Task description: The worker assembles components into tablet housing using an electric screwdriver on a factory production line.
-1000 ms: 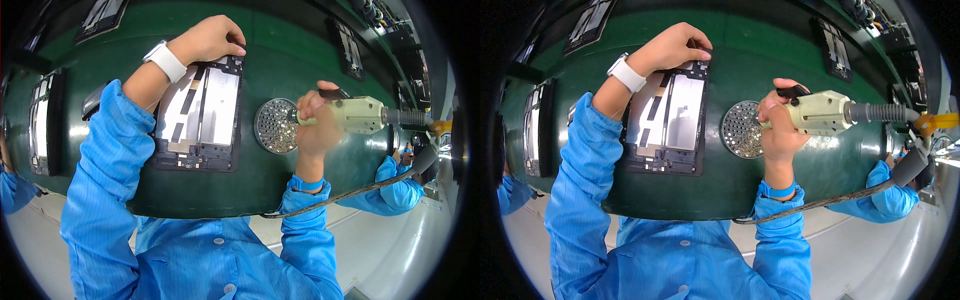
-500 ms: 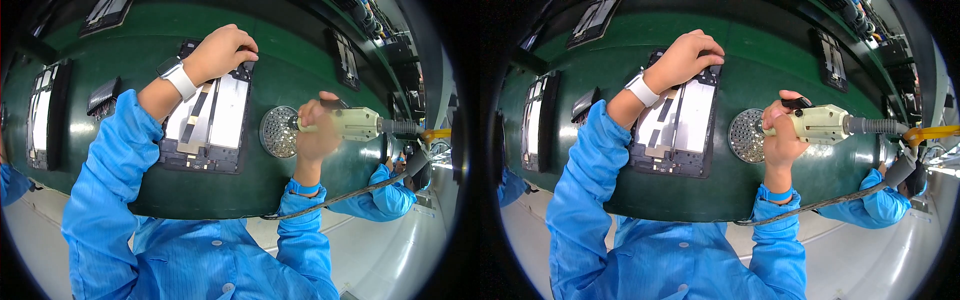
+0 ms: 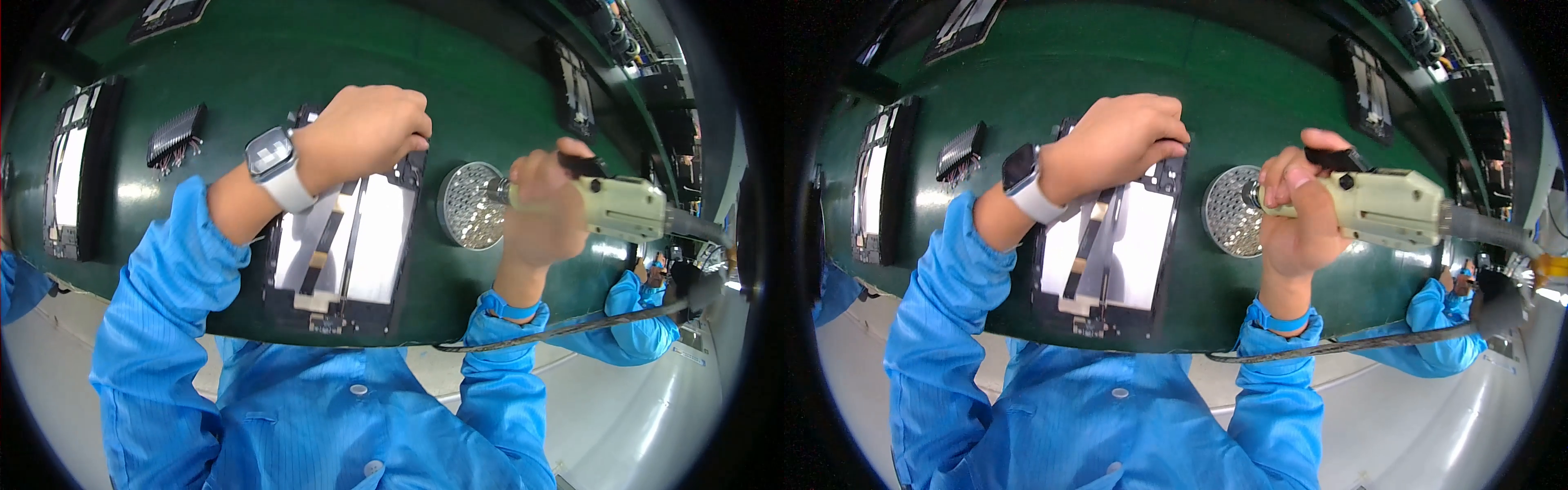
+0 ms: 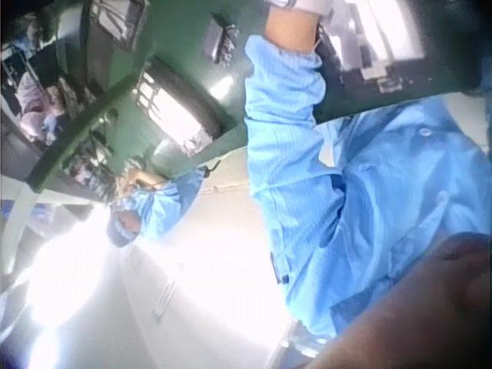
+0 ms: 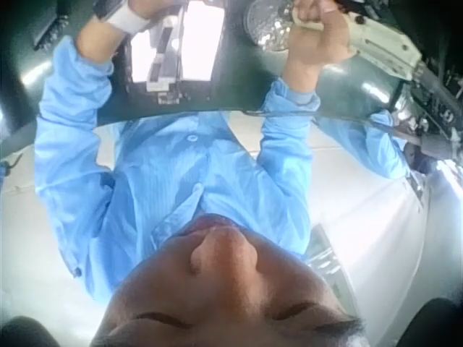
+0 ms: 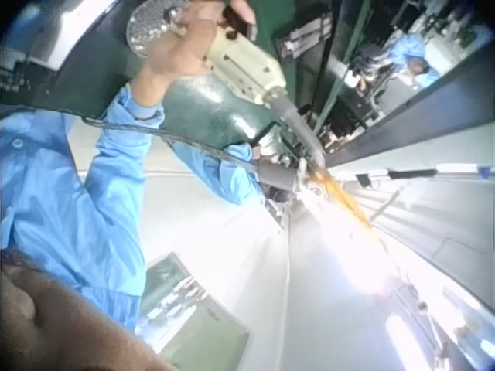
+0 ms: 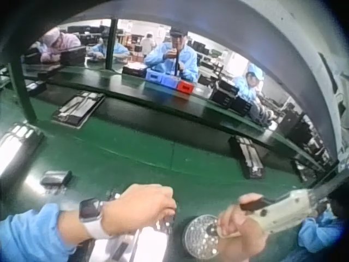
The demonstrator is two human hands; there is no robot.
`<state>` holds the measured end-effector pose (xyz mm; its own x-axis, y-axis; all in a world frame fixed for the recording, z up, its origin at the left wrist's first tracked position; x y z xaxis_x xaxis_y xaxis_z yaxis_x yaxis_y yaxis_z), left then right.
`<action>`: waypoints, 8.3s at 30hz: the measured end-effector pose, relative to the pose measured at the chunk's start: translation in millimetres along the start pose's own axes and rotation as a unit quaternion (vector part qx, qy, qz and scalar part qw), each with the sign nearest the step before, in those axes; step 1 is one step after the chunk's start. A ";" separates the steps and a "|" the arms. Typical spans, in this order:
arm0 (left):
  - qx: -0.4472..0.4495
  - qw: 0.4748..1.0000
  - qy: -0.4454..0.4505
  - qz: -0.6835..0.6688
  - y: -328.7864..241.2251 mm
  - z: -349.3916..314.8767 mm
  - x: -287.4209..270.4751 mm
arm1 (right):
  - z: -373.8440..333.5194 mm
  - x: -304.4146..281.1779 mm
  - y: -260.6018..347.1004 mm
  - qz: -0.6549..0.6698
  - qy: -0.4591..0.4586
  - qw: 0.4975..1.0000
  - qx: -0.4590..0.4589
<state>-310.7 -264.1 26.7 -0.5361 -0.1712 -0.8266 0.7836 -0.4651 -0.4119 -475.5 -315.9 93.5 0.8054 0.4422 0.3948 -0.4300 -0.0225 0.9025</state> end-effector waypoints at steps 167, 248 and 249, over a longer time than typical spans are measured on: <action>-0.240 0.822 -0.327 -0.400 134.6 141.3 27.8 | -8.7 -39.0 -5.6 -0.005 -0.024 1.000 0.010; -0.099 0.986 0.013 -0.136 -14.6 22.1 27.2 | -7.4 6.7 12.9 -0.003 0.021 1.000 0.000; -0.112 0.981 0.005 -0.157 -16.9 15.9 26.0 | -8.8 11.4 7.4 -0.003 0.021 1.000 0.003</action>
<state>-342.9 -274.5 18.3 -0.7604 -0.0406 -0.6482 0.6295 -0.2917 -0.7202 -473.1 -303.1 103.2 0.7902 0.4800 0.3811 -0.4216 -0.0255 0.9064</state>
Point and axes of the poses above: each hand's wrist, its own z-axis towards the middle knuckle, its own x-axis out of the palm, y = z × x, the point moved 9 cm from there along z, towards the middle knuckle, and after that the axes turned 13 degrees about x, right-handed, at the moved point
